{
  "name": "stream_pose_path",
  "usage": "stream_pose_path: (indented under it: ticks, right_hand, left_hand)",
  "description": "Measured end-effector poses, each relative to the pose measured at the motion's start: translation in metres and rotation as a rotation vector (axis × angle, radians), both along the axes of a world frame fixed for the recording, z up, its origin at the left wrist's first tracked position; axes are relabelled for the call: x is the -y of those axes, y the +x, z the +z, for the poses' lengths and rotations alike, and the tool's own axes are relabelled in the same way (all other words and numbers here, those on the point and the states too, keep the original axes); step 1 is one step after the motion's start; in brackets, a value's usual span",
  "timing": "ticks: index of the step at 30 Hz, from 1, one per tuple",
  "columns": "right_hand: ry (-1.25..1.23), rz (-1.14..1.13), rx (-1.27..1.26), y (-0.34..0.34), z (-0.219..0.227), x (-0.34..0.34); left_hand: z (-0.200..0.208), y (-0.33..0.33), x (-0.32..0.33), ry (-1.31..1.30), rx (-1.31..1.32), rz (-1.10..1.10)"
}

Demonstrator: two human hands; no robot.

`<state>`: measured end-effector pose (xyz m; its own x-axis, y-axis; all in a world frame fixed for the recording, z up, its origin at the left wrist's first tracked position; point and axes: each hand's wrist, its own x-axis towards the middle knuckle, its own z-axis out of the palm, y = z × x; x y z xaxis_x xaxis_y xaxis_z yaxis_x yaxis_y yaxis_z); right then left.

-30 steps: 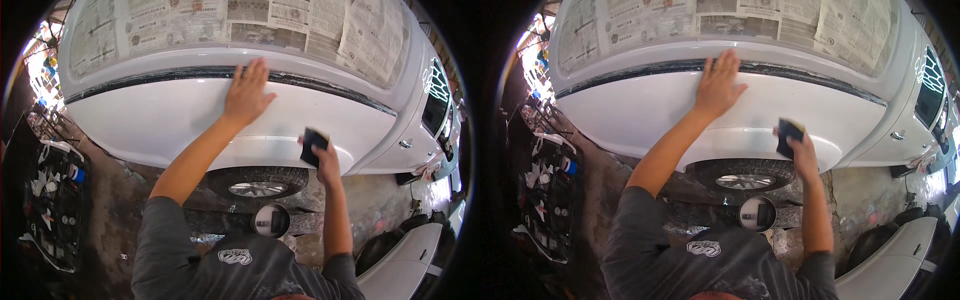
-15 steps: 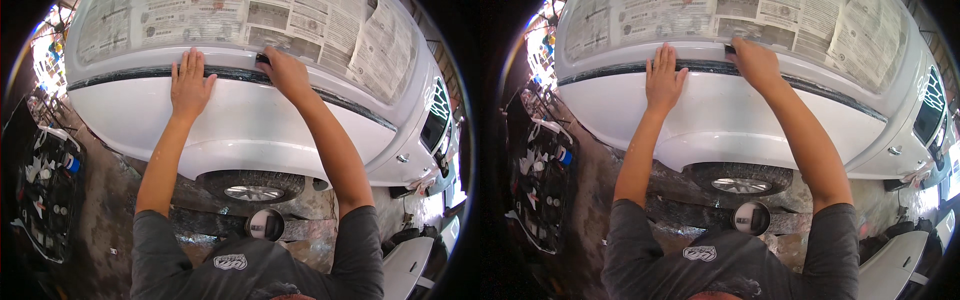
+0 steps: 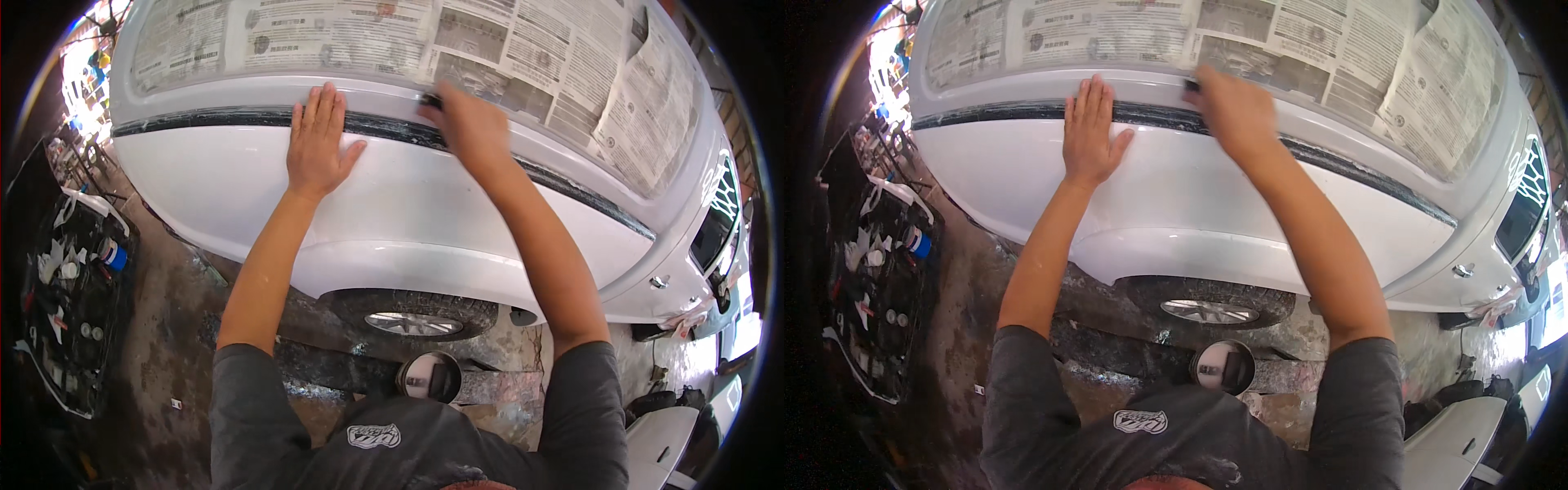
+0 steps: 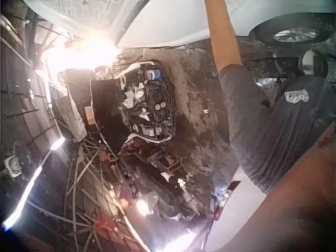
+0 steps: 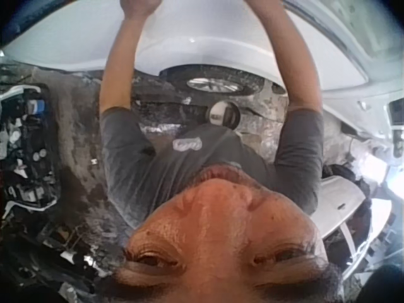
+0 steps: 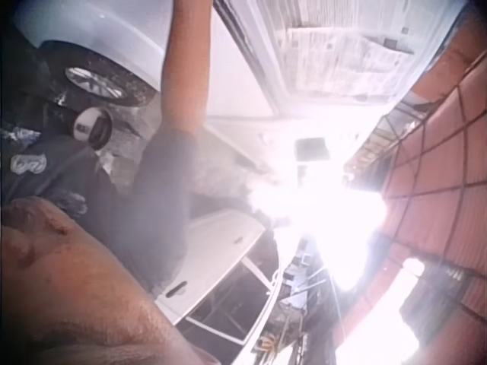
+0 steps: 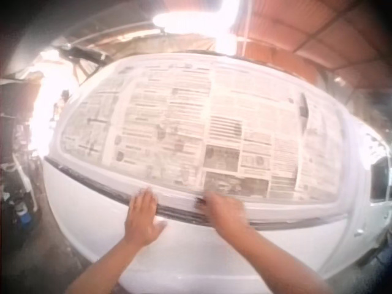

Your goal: The person is sanding the surface of a white vehicle canopy using a hand-held sanding block, frequently dipping the block into a bucket of water to wet-sand the paint.

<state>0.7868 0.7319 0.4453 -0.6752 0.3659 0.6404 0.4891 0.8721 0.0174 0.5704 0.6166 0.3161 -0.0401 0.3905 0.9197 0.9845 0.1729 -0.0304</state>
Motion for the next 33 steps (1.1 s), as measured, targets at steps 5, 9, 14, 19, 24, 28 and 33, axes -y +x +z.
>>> stream_pose_path:
  ticks: [5, 9, 14, 19, 24, 28, 33]
  right_hand:
    - [-0.039, -0.016, -0.004, -0.025, 0.004, 0.01]
    - [-0.023, 0.03, -0.014, -0.063, 0.005, 0.025]
    - [-0.065, 0.011, -0.032, -0.035, 0.003, 0.018]
    - [0.006, 0.103, -0.067, -0.066, 0.001, 0.024]
    - [0.0, 0.112, -0.107, -0.038, -0.012, 0.002]
    - [-0.128, -0.033, -0.116, 0.038, -0.022, -0.006]
    - [-0.792, 0.168, -0.482, 0.131, -0.141, 0.046]
  left_hand:
    - [0.0, 0.004, -0.006, 0.018, -0.007, -0.048]
    - [0.0, 0.009, -0.008, 0.001, 0.028, -0.029]
    - [0.001, 0.018, -0.011, 0.072, 0.103, 0.019]
    - [0.0, 0.024, -0.018, 0.074, 0.094, 0.031]
    - [0.002, 0.022, -0.006, -0.019, 0.097, 0.086]
    - [0.007, 0.028, -0.007, -0.047, 0.118, 0.08]
    - [0.005, 0.015, 0.008, -0.061, 0.087, 0.086]
